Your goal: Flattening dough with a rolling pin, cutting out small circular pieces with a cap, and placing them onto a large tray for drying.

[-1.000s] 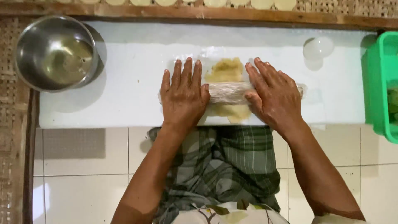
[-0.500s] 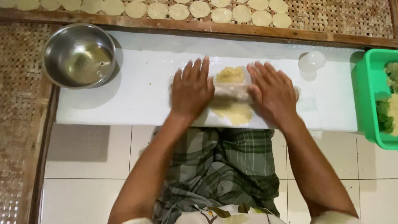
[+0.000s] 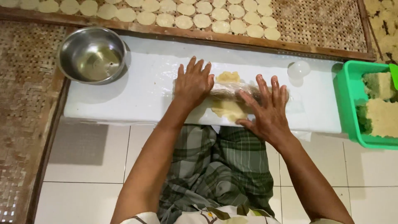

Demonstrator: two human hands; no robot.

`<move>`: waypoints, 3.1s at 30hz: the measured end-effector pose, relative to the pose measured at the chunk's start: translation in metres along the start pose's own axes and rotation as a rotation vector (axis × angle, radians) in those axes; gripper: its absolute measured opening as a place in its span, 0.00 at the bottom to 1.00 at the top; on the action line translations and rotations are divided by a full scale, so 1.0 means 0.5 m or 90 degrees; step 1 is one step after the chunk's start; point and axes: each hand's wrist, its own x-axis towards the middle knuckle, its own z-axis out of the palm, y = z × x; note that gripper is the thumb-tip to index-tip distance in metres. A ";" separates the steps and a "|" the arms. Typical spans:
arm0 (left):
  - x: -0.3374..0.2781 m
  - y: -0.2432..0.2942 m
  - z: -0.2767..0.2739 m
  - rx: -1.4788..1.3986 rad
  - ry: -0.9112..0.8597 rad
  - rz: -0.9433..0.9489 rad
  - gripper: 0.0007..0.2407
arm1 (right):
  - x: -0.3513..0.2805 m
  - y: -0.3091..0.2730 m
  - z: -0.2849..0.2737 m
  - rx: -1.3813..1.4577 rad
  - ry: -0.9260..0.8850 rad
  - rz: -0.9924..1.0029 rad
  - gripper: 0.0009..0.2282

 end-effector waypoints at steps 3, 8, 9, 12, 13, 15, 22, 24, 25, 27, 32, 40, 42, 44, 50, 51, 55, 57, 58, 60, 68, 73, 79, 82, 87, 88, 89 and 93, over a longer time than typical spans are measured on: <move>0.000 0.003 -0.003 0.001 -0.015 0.004 0.20 | 0.015 0.006 -0.004 -0.020 0.039 -0.020 0.43; 0.002 0.006 -0.011 -0.032 -0.025 -0.017 0.20 | 0.045 0.018 0.022 0.025 0.072 0.009 0.31; 0.001 0.007 -0.013 -0.036 -0.025 -0.020 0.20 | 0.050 0.021 0.028 0.049 0.082 0.003 0.26; 0.002 0.004 -0.008 -0.034 -0.021 -0.018 0.19 | 0.065 0.006 0.025 0.033 0.046 -0.014 0.12; 0.002 0.004 -0.009 -0.034 -0.023 -0.019 0.19 | 0.065 0.006 0.027 0.034 0.044 -0.013 0.12; 0.003 0.008 -0.011 -0.047 -0.023 -0.026 0.19 | 0.061 0.006 0.029 0.037 0.071 -0.072 0.07; 0.007 0.009 -0.014 -0.038 -0.052 -0.043 0.19 | 0.045 0.019 0.021 0.048 0.005 -0.084 0.12; 0.007 0.003 -0.007 -0.055 -0.056 -0.047 0.20 | 0.035 0.052 0.043 0.081 0.053 -0.041 0.17; 0.007 0.002 -0.009 -0.054 -0.054 -0.047 0.20 | 0.044 0.054 0.027 0.081 0.055 -0.042 0.17; 0.005 0.005 -0.010 -0.043 -0.064 -0.040 0.21 | 0.059 0.060 -0.010 0.050 -0.023 -0.012 0.28; 0.009 0.006 -0.028 -0.038 -0.108 -0.035 0.20 | 0.066 0.072 -0.017 0.010 -0.135 0.056 0.34; -0.101 0.052 -0.070 -0.002 -0.039 0.021 0.21 | -0.006 0.022 -0.056 0.053 -0.175 0.082 0.33; -0.121 0.048 -0.040 0.070 -0.009 0.001 0.23 | -0.021 0.007 -0.043 0.082 -0.143 0.067 0.32; -0.106 0.043 -0.044 0.057 -0.012 -0.004 0.23 | -0.001 0.025 -0.030 0.093 -0.140 0.066 0.29; 0.003 0.019 -0.049 0.032 0.047 -0.005 0.24 | 0.113 0.105 0.019 0.043 -0.105 0.044 0.22; 0.022 0.014 -0.048 0.014 0.061 -0.007 0.24 | 0.133 0.120 0.028 0.063 -0.122 0.063 0.21; 0.037 0.005 -0.040 0.085 0.084 0.024 0.28 | 0.154 0.123 0.031 0.071 -0.109 0.072 0.22; 0.035 0.002 -0.025 0.117 0.130 0.037 0.32 | 0.139 0.120 0.035 0.073 -0.120 0.081 0.22; 0.024 0.013 -0.036 0.113 0.118 0.036 0.32 | 0.128 0.110 0.027 0.078 -0.130 0.085 0.22; 0.009 0.030 -0.065 0.098 -0.031 -0.012 0.35 | 0.116 0.090 0.011 0.070 -0.119 0.096 0.22; -0.078 0.060 -0.066 0.057 -0.069 -0.052 0.30 | 0.035 0.039 0.002 0.049 -0.032 0.119 0.20; -0.135 0.077 -0.060 0.057 -0.022 -0.037 0.29 | -0.018 0.008 0.003 0.053 -0.015 0.127 0.22; -0.081 0.056 -0.047 0.078 0.034 -0.012 0.27 | 0.022 0.029 0.020 0.036 0.021 0.126 0.22; -0.003 0.033 -0.054 0.090 0.057 -0.001 0.27 | 0.090 0.058 0.027 0.013 0.022 0.161 0.19; 0.091 -0.004 -0.016 0.105 0.146 0.019 0.27 | 0.180 0.119 0.048 0.029 -0.004 0.144 0.21; 0.098 -0.008 -0.012 0.105 0.145 0.016 0.27 | 0.187 0.125 0.048 0.029 -0.007 0.143 0.21; 0.105 -0.012 -0.007 0.150 0.166 0.027 0.27 | 0.194 0.130 0.049 0.026 -0.016 0.148 0.21; 0.081 -0.012 -0.002 0.195 0.172 0.039 0.31 | 0.186 0.110 0.037 0.050 -0.081 0.161 0.22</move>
